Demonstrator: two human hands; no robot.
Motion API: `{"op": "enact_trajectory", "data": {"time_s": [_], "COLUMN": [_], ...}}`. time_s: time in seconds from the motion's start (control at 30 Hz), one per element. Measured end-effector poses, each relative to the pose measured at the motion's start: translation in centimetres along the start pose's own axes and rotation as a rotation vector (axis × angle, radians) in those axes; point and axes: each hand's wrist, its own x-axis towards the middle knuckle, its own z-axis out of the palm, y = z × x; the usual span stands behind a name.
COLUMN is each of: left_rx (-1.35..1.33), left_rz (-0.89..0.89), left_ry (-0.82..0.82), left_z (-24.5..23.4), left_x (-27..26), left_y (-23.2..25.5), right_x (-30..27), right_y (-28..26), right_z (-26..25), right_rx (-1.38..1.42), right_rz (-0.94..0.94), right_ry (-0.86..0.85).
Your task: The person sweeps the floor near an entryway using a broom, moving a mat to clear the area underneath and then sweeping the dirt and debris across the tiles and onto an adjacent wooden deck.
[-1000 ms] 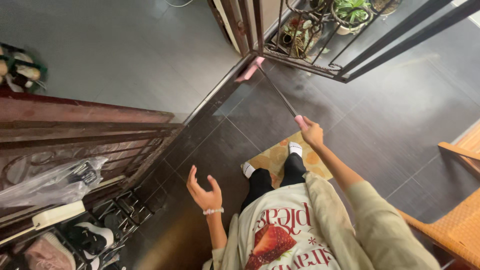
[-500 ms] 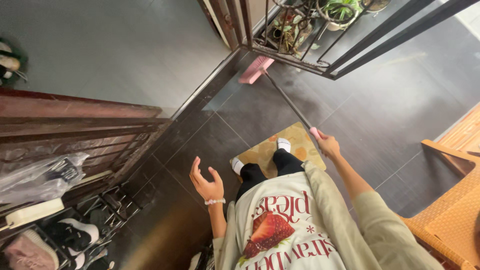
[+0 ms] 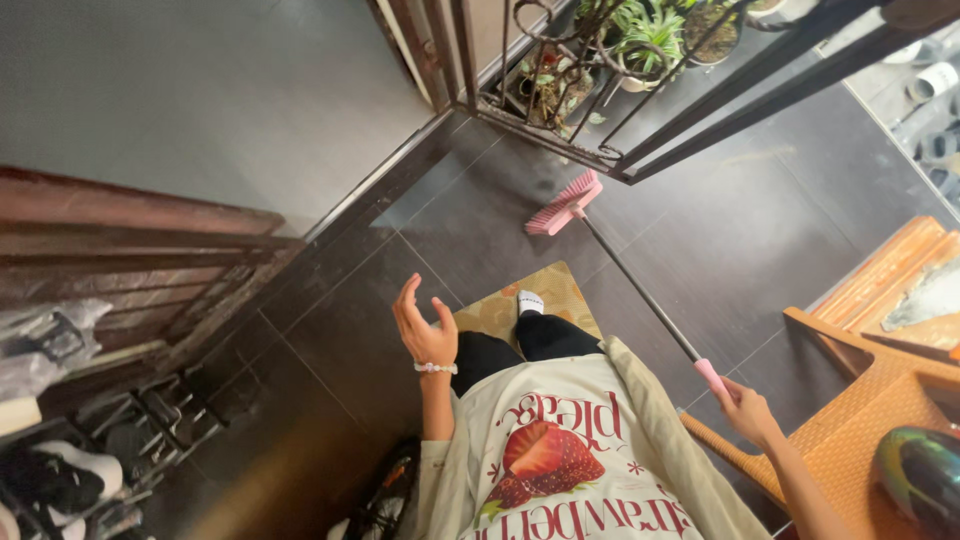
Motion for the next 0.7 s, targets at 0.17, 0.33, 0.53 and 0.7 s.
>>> {"op": "enact_trajectory", "data": {"time_s": [0.17,0.33,0.53,0.7], "left_rx": [0.045,0.121,0.218,0.312], "left_rz": [-0.043,-0.156,-0.286,-0.407], "left_ry": [0.009,0.074,0.235,0.321], "left_z": [-1.1,-4.3,-9.2,-12.7], "left_x": [-2.9,-4.4,-6.6,-11.3], "left_y": [0.1,-0.9,-1.9,-1.1], "right_x": [2.3,8.0,13.3,15.2], "right_y": [-0.8,-7.4,-22.2,-32.6], "right_z": [-2.1,0.2,11.0,21.1], "right_rx": [-0.105,-0.278,-0.366,-0.506], "right_rz": [-0.239,-0.351,-0.719,-0.839], "right_ry": [-0.039,-0.196,-0.306,-0.310]}}
